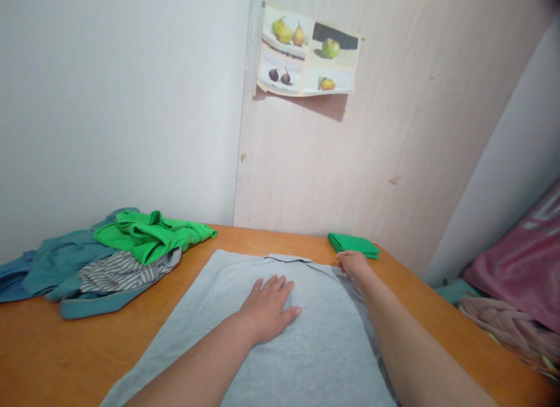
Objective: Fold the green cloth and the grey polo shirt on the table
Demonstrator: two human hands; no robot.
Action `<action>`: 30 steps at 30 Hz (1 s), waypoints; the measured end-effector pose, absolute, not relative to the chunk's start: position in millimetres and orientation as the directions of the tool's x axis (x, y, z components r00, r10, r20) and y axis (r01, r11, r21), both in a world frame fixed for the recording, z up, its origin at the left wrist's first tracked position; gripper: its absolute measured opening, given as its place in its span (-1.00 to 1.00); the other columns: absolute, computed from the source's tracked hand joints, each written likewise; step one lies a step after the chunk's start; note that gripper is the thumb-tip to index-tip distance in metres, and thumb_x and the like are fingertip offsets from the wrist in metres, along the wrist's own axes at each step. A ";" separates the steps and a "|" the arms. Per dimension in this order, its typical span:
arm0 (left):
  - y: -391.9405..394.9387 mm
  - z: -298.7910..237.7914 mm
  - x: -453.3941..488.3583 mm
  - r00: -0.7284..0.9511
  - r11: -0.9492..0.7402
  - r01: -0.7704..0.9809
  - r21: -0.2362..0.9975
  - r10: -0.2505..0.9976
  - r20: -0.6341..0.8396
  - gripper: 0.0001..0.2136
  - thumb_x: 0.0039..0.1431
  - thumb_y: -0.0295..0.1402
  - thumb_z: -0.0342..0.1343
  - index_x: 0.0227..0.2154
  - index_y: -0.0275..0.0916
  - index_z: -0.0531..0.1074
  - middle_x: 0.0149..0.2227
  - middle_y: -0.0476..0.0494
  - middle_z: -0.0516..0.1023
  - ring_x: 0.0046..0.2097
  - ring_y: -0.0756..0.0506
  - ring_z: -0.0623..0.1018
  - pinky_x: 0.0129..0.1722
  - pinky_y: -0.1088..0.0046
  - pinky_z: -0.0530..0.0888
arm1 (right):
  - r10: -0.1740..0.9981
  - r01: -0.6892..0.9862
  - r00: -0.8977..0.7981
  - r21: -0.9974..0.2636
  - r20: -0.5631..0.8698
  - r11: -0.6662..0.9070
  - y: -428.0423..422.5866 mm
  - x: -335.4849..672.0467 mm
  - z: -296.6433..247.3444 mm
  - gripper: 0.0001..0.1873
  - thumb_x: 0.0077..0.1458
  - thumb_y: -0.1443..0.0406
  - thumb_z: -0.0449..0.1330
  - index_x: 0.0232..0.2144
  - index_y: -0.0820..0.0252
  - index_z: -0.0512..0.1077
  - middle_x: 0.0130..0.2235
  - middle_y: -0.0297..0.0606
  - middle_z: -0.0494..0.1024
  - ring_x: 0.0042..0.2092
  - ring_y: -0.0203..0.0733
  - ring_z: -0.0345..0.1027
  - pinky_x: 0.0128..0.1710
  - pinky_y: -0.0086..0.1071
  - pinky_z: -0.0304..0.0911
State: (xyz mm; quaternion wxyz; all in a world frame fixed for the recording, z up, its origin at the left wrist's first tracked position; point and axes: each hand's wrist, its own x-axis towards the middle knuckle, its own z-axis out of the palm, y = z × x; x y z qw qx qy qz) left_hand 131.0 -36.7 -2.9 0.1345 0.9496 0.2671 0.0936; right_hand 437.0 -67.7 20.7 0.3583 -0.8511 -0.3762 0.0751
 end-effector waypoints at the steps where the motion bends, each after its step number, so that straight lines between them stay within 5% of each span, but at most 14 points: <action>1: -36.9 -2.7 130.9 0.840 -0.821 0.482 0.308 0.532 0.105 -0.32 0.30 0.13 -0.25 0.36 -0.14 0.06 0.41 -0.22 0.00 0.42 -0.29 -0.05 0.33 -0.11 -0.08 | 0.698 0.556 0.710 -0.686 0.097 -0.470 -68.6 438.1 18.6 -0.60 0.25 0.16 0.19 0.08 0.20 0.36 0.08 -0.14 0.44 -0.01 -0.09 0.41 -0.05 -0.09 0.40; 4: -38.5 -0.3 130.5 0.838 -0.814 0.488 0.315 0.538 0.092 -0.33 0.31 0.11 -0.24 0.37 -0.12 0.06 0.41 -0.20 0.00 0.42 -0.29 -0.06 0.34 -0.11 -0.09 | 0.722 0.491 0.692 -0.718 -0.022 -0.493 -71.7 437.2 12.6 -0.60 0.25 0.15 0.19 0.07 0.20 0.37 0.06 -0.15 0.45 -0.03 -0.10 0.42 -0.06 -0.10 0.40; 7: -40.1 2.4 130.1 0.835 -0.808 0.499 0.313 0.545 0.076 -0.34 0.31 0.09 -0.23 0.37 -0.13 0.06 0.41 -0.20 -0.01 0.42 -0.28 -0.07 0.34 -0.10 -0.08 | 0.749 0.488 0.661 -0.735 -0.039 -0.470 -73.5 436.5 10.3 -0.73 0.27 0.20 0.14 -0.09 0.28 0.45 -0.20 -0.21 0.54 -0.30 -0.26 0.44 -0.32 -0.36 0.38; 10: -40.1 2.8 129.7 0.833 -0.807 0.506 0.304 0.549 0.069 -0.34 0.32 0.09 -0.22 0.37 -0.13 0.06 0.41 -0.20 -0.02 0.42 -0.27 -0.07 0.34 -0.09 -0.08 | 0.773 0.521 0.635 -0.736 -0.006 -0.433 -74.0 439.8 11.0 -0.83 0.18 0.31 0.13 -0.35 0.31 0.48 -0.54 -0.36 0.44 -0.57 -0.39 0.21 -0.59 -0.51 0.07; 14: -38.7 2.1 129.3 0.837 -0.812 0.503 0.296 0.543 0.068 -0.35 0.32 0.09 -0.22 0.37 -0.11 0.06 0.42 -0.18 -0.03 0.42 -0.26 -0.06 0.34 -0.09 -0.08 | 0.823 0.585 0.569 -0.709 0.012 -0.394 -74.2 444.5 8.7 -0.86 0.00 0.35 0.21 -0.57 0.25 0.44 -0.70 -0.48 0.27 -0.64 -0.41 0.06 -0.63 -0.49 -0.11; 24: -38.3 2.7 129.1 0.840 -0.820 0.498 0.283 0.537 0.076 -0.35 0.33 0.09 -0.23 0.36 -0.14 0.07 0.42 -0.20 -0.03 0.42 -0.26 -0.05 0.34 -0.10 -0.08 | 0.848 0.704 0.525 -0.593 0.064 -0.391 -68.9 447.7 -0.7 -0.90 -0.11 0.40 0.21 -0.61 0.24 0.47 -0.68 -0.44 0.32 -0.60 -0.38 0.12 -0.57 -0.46 -0.05; 30: -38.7 2.3 129.0 0.839 -0.819 0.503 0.277 0.540 0.072 -0.35 0.33 0.09 -0.23 0.36 -0.13 0.07 0.42 -0.20 -0.03 0.42 -0.25 -0.05 0.34 -0.09 -0.07 | 0.803 0.758 0.574 -0.474 0.162 -0.447 -68.8 445.8 0.1 -0.86 0.01 0.32 0.17 -0.51 0.20 0.51 -0.45 -0.25 0.53 -0.39 -0.26 0.34 -0.44 -0.45 0.07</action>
